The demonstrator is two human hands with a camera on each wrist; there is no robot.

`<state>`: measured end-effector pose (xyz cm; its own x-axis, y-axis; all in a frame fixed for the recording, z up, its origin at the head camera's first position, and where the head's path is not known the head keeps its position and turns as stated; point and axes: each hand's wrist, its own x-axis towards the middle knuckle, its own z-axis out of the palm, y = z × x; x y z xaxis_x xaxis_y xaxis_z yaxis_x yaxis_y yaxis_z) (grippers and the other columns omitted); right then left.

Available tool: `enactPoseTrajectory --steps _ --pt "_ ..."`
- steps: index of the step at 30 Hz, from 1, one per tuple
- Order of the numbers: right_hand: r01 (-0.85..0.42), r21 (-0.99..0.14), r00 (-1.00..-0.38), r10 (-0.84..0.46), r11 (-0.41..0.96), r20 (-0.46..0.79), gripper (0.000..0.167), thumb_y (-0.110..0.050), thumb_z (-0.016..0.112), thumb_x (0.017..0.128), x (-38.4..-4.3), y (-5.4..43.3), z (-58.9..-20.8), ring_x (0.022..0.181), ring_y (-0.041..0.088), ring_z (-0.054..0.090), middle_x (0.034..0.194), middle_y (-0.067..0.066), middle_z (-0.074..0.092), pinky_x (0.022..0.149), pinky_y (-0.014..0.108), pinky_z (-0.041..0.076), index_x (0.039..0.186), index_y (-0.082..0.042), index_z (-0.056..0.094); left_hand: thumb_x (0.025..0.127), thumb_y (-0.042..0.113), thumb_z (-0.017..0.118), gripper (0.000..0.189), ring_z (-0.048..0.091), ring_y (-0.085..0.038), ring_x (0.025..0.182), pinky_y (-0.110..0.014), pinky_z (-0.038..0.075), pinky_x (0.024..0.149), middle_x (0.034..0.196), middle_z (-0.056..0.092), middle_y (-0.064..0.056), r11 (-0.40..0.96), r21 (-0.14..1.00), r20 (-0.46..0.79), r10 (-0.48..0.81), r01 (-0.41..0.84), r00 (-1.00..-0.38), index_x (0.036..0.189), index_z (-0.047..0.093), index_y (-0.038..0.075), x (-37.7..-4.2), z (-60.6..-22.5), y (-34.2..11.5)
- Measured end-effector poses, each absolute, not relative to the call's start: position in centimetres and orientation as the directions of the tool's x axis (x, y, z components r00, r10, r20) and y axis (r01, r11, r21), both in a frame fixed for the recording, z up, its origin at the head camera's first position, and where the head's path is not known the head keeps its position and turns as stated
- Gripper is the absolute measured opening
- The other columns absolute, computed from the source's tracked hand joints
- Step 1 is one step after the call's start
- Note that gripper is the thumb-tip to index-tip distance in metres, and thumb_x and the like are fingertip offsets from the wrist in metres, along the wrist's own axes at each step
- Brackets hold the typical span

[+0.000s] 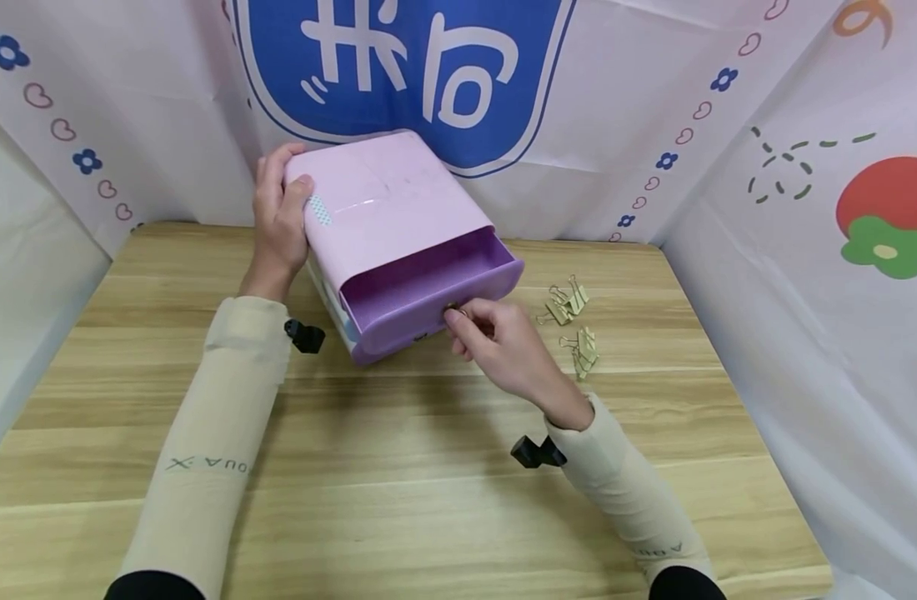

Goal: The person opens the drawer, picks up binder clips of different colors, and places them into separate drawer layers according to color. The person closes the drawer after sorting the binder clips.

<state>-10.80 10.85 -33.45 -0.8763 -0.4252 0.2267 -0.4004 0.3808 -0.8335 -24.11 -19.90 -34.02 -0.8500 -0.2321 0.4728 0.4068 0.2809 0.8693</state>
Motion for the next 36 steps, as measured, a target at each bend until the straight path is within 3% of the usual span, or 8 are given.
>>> enactPoseTrajectory --steps 9,21,27,36 --pt "-0.405 -0.828 -0.875 -0.426 0.387 0.229 0.027 -0.019 0.060 0.108 -10.1 11.3 -33.8 0.067 0.026 0.068 0.076 0.012 0.071 0.060 0.029 0.055 0.087 -0.008 0.073 0.100 0.026 0.044 0.051 0.043 -0.005 0.120 -0.027 0.032 0.108 0.129 0.048 0.011 0.282 0.873 0.465 -0.233 0.398 -0.854 0.146 0.057 0.010 -24.3 -34.2 -19.9" --pt "-0.379 -0.821 -0.886 -0.422 0.426 0.190 0.022 -0.021 0.067 0.104 -9.9 12.3 -34.9 0.064 0.022 0.063 0.076 0.006 0.070 0.057 0.026 0.051 0.087 -0.007 0.073 0.099 0.025 0.044 0.051 0.042 -0.005 0.119 -0.026 0.032 0.108 0.128 0.047 0.011 0.268 0.876 0.463 -0.234 0.401 -0.855 0.146 0.056 0.007 -23.9 -33.7 -19.6" --pt "-0.361 -0.761 -0.900 -0.416 0.540 0.132 0.017 -0.025 0.072 0.101 -9.6 13.7 -34.8 0.074 0.011 0.069 0.089 0.005 0.077 0.069 0.027 0.059 0.102 -0.009 0.078 0.100 0.026 0.044 0.050 0.043 -0.005 0.119 -0.026 0.033 0.108 0.128 0.047 0.011 0.278 0.877 0.456 -0.231 0.391 -0.859 0.146 0.056 0.010 -24.0 -33.8 -19.8" --pt "-0.401 -0.598 -0.909 -0.381 0.694 0.167 0.028 -0.025 0.076 0.098 -10.0 17.7 -33.7 0.083 0.016 0.075 0.096 0.007 0.079 0.076 0.029 0.062 0.110 0.000 0.075 0.100 0.026 0.045 0.050 0.043 -0.004 0.119 -0.027 0.033 0.107 0.127 0.048 0.012 0.281 0.873 0.466 -0.234 0.399 -0.853 0.146 0.057 0.010 -24.3 -34.1 -20.0"
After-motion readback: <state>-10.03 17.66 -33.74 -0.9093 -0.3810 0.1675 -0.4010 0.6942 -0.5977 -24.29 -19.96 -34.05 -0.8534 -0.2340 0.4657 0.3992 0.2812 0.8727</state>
